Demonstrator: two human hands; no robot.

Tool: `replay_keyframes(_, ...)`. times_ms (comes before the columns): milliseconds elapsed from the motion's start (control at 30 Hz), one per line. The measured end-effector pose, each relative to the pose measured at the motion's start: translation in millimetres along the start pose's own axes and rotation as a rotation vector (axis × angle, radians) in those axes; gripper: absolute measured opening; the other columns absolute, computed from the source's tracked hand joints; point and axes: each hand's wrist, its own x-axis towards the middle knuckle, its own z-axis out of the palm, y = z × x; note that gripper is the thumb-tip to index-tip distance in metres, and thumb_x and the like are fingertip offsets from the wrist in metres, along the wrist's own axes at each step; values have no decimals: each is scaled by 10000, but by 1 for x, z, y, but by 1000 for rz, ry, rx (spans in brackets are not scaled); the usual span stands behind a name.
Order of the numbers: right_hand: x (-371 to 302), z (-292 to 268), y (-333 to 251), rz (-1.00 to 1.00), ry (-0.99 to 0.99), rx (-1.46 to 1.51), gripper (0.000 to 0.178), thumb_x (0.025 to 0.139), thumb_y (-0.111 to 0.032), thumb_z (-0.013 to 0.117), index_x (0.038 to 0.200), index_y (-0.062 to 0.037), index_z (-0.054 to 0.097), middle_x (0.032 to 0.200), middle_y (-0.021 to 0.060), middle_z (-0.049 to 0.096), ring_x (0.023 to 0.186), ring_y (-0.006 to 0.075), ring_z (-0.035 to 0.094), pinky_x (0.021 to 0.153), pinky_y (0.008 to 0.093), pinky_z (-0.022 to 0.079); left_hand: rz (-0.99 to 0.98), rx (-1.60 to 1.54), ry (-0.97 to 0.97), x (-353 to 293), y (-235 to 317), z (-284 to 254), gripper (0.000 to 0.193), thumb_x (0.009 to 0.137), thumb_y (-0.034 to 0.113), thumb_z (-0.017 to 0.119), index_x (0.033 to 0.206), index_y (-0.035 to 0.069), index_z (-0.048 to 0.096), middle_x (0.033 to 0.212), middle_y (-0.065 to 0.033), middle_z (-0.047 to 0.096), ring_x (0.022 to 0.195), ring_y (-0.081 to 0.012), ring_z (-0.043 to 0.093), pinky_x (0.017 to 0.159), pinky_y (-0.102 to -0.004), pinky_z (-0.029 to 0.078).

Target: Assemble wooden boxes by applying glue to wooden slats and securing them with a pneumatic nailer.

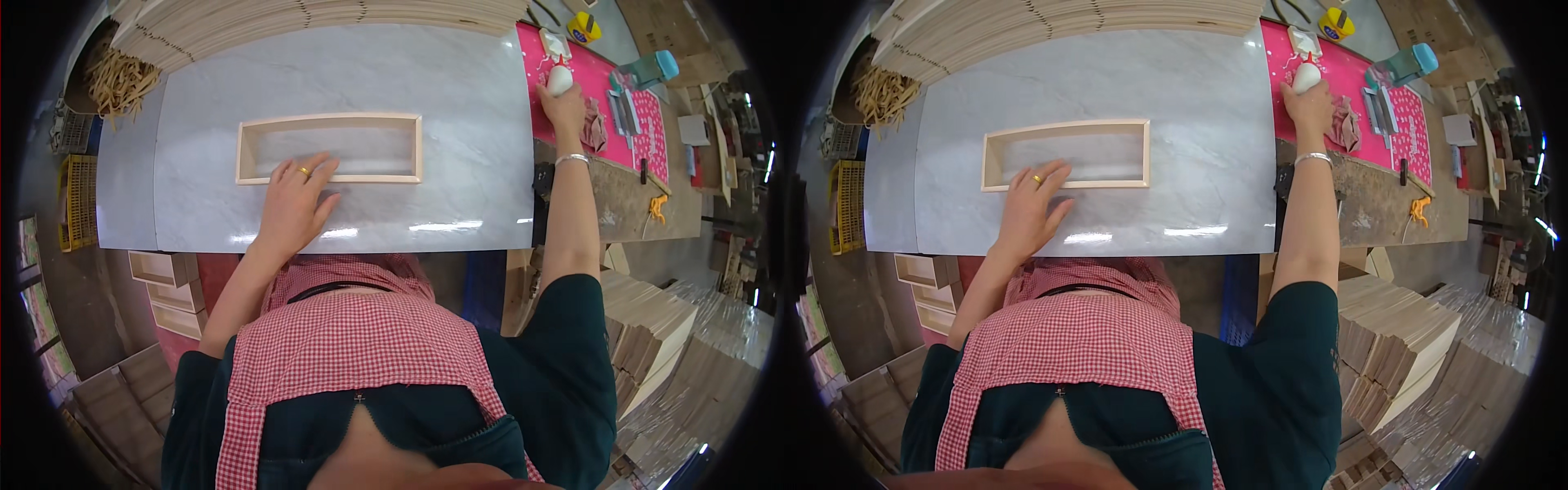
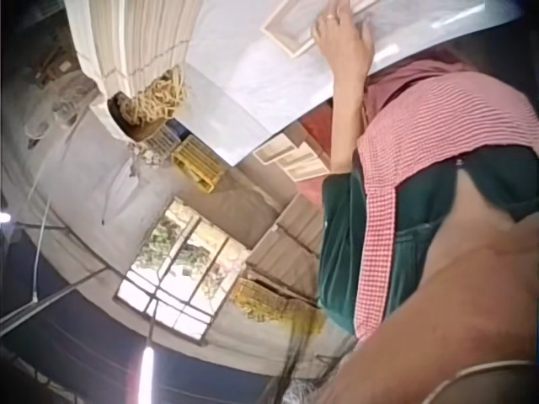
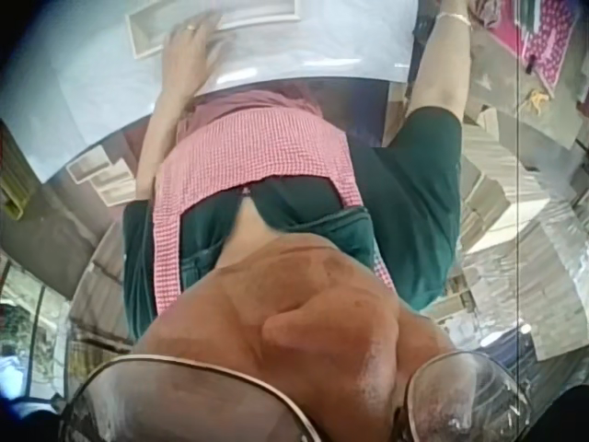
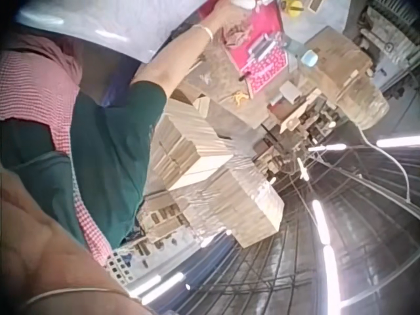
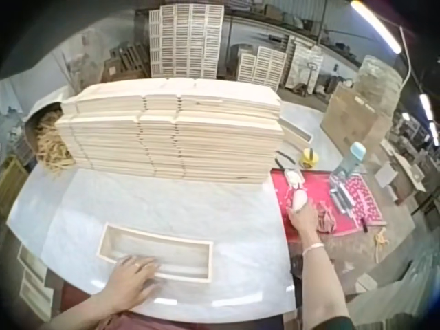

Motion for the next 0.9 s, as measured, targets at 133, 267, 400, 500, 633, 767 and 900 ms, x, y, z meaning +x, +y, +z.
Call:
replay_keyframes(133, 13, 11, 21, 100, -2, 116, 759, 776, -568, 767, 1218, 35, 637, 1163, 246, 702, 975, 389, 704, 851, 455, 561, 8, 22, 29, 0, -3, 9, 315, 888, 116, 673, 1200, 79, 659, 1129, -68, 681, 1047, -231, 624, 1016, -390, 423)
replay_keyframes(267, -12, -11, 12, 110, 158, 536, 755, 792, -403, 825, 1313, 49, 516, 1194, 261, 640, 927, 353, 706, 757, 400, 594, -10, 6, 57, -3, 0, 15, 304, 878, 93, 675, 1181, 74, 671, 1063, -47, 686, 985, -231, 625, 971, -379, 432)
replay_keyframes(400, -80, -69, -30, -38, 109, 1318, 632, 882, -154, 793, 1358, 34, 423, 1187, 254, 575, 902, 274, 685, 672, 291, 587, 4, 21, 160, -6, 0, 33, 269, 885, 93, 651, 1153, 93, 682, 965, -35, 667, 917, -230, 613, 939, -370, 432)
replay_keyframes(500, -149, -86, -77, -146, 100, 1384, 595, 885, -183, 791, 1322, 20, 443, 1177, 226, 569, 887, 261, 668, 662, 282, 578, 20, 78, 189, 3, 5, 41, 329, 899, 142, 642, 1226, 104, 644, 1100, -42, 650, 1065, -223, 601, 1034, -430, 407)
replay_keyframes(633, -235, -61, -122, -208, -200, 1410, 554, 872, -210, 789, 1279, 8, 482, 1125, 185, 587, 890, 236, 642, 676, 270, 563, 91, 99, 292, -14, 13, 43, 388, 907, 218, 646, 1274, 95, 625, 1303, -93, 611, 1245, -280, 547, 1178, -516, 312)
replay_keyframes(767, -304, -54, -153, -277, -438, 1229, 514, 848, -169, 783, 1264, -18, 522, 1121, 154, 607, 916, 230, 631, 712, 291, 551, 126, 66, 248, -55, 8, 46, 427, 911, 260, 630, 1307, 102, 613, 1377, -123, 563, 1279, -306, 505, 1209, -537, 258)
replay_keyframes(900, -330, -49, -179, -469, -537, 1125, 519, 828, -136, 792, 1260, -23, 529, 1138, 143, 615, 940, 239, 635, 763, 315, 552, 150, 19, 233, -71, 0, 54, 472, 917, 306, 624, 1336, 91, 598, 1400, -139, 546, 1292, -320, 485, 1221, -550, 236)
